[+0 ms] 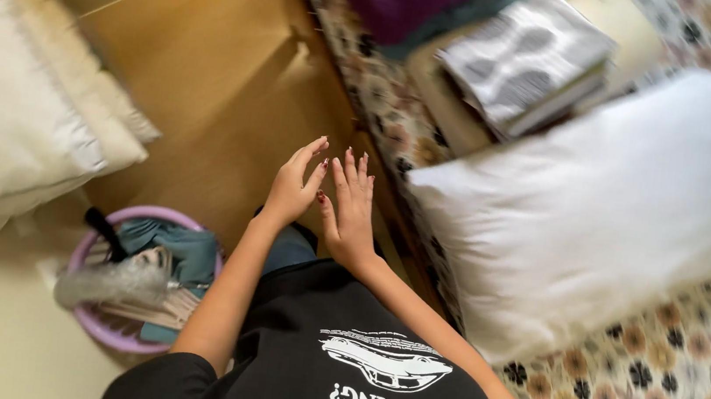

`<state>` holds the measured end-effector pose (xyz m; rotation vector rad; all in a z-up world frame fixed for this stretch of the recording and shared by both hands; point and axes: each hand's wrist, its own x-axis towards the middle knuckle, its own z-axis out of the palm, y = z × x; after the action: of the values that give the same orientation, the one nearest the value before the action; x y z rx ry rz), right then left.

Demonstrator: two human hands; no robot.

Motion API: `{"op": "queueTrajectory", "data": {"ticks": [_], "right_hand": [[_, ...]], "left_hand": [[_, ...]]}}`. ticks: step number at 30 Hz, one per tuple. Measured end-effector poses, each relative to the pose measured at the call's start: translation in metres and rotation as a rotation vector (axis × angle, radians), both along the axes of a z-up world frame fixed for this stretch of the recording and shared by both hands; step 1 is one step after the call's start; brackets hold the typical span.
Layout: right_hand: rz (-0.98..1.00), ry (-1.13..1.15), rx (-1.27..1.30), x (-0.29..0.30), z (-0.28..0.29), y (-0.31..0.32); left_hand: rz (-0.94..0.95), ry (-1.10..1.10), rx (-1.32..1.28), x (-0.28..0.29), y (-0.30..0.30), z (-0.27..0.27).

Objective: The person uses a feather duster to clean the floor and a bed frame. They then pick up a mattress topper, a folded towel, and several pillows from a pile and place them on the bed. Finally, they use the duster to clean the pillows on the bed.

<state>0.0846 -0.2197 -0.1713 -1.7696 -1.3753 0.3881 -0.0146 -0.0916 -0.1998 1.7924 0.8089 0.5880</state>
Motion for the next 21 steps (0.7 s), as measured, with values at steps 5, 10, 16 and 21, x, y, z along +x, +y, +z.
{"op": "queueTrajectory", "data": {"ticks": [5, 10, 16, 21], "right_hand": [[0.173, 0.003, -0.025, -0.073, -0.016, 0.069], [0.380, 0.063, -0.044, -0.163, -0.030, 0.149], [0.667, 0.138, -0.160, -0.246, -0.031, 0.199], [0.809, 0.187, -0.304, -0.273, -0.039, 0.250]], "left_hand": [[0.306, -0.065, 0.008, -0.113, 0.034, -0.027], [0.478, 0.016, -0.011, -0.244, 0.076, -0.036], [0.737, 0.053, -0.042, -0.385, 0.087, -0.036], [1.041, -0.063, -0.010, -0.460, 0.089, -0.077]]}}
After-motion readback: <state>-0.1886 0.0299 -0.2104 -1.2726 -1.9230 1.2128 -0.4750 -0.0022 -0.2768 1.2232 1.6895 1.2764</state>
